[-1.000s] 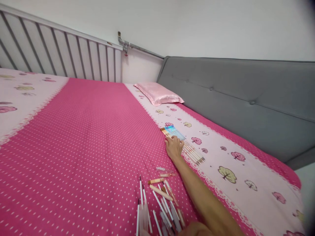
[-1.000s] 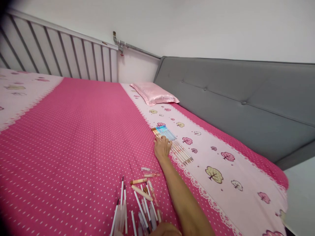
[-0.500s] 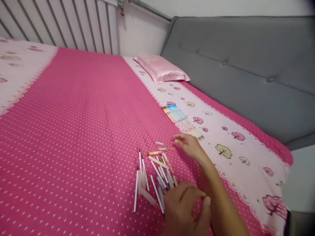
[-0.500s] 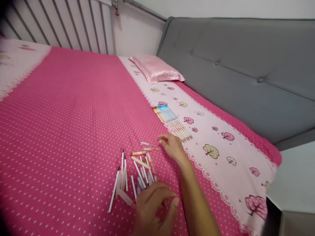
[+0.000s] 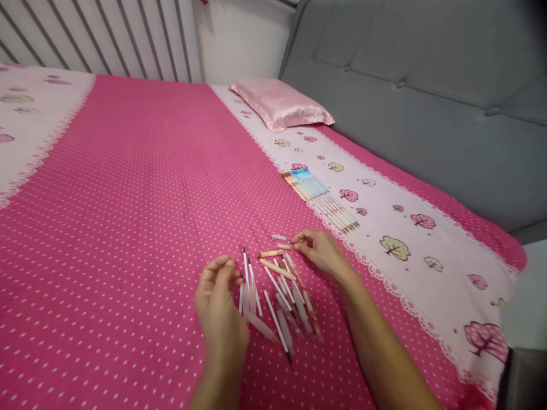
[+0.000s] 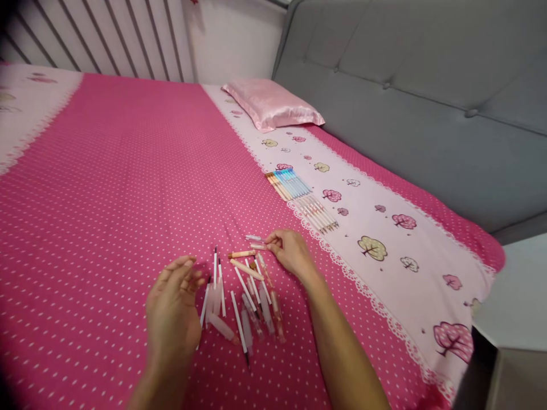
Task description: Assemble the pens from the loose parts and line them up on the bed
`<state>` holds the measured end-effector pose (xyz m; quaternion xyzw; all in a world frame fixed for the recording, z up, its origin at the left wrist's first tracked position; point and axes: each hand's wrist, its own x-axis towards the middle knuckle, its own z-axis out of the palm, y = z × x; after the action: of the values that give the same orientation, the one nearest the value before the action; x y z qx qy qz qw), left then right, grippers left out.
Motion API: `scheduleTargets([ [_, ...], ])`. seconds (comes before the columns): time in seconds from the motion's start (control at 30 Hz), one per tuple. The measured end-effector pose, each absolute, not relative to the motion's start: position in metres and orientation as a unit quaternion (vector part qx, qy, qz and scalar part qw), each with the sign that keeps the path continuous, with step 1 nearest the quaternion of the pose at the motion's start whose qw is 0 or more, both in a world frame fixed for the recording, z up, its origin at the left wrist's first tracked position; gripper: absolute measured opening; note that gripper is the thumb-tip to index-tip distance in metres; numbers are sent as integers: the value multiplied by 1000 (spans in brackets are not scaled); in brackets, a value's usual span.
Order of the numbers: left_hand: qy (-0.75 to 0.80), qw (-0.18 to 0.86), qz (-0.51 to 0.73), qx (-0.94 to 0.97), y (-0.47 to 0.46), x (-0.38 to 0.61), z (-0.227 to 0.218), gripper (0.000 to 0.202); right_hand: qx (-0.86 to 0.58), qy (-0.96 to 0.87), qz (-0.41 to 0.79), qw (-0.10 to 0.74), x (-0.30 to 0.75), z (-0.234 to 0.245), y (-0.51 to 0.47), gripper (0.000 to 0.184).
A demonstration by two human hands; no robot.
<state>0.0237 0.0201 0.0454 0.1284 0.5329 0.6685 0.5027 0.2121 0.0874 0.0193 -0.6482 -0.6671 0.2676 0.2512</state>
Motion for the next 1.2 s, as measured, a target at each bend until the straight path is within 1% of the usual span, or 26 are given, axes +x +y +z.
scheduleTargets([
  [0.07,532,491,681,110,18,30,45,18,-639,-671,289,240,211,21,86,10],
  [0.17,542,498,667,118,13,41,46,19,-628,-677,321,210,210,25,84,15],
  [0.27,551,492,662,128,10,49,47,18,-633,-679,321,187,210,27,83,21],
  [0.43,556,498,655,114,8,56,46,16,-623,-688,330,172,212,28,82,22],
  [0.7,556,462,676,146,8,52,46,13,-564,-623,486,240,213,38,79,24],
  [0.87,554,458,678,153,9,53,44,14,-510,-583,568,278,215,38,81,24],
  [0.97,554,453,681,156,8,52,44,13,-534,-590,545,266,217,37,81,25],
  [1.1,560,445,680,159,7,51,46,13,-614,-622,443,198,218,37,79,28],
  [1.2,565,444,677,157,8,51,48,14,-654,-640,366,171,214,41,76,23],
])
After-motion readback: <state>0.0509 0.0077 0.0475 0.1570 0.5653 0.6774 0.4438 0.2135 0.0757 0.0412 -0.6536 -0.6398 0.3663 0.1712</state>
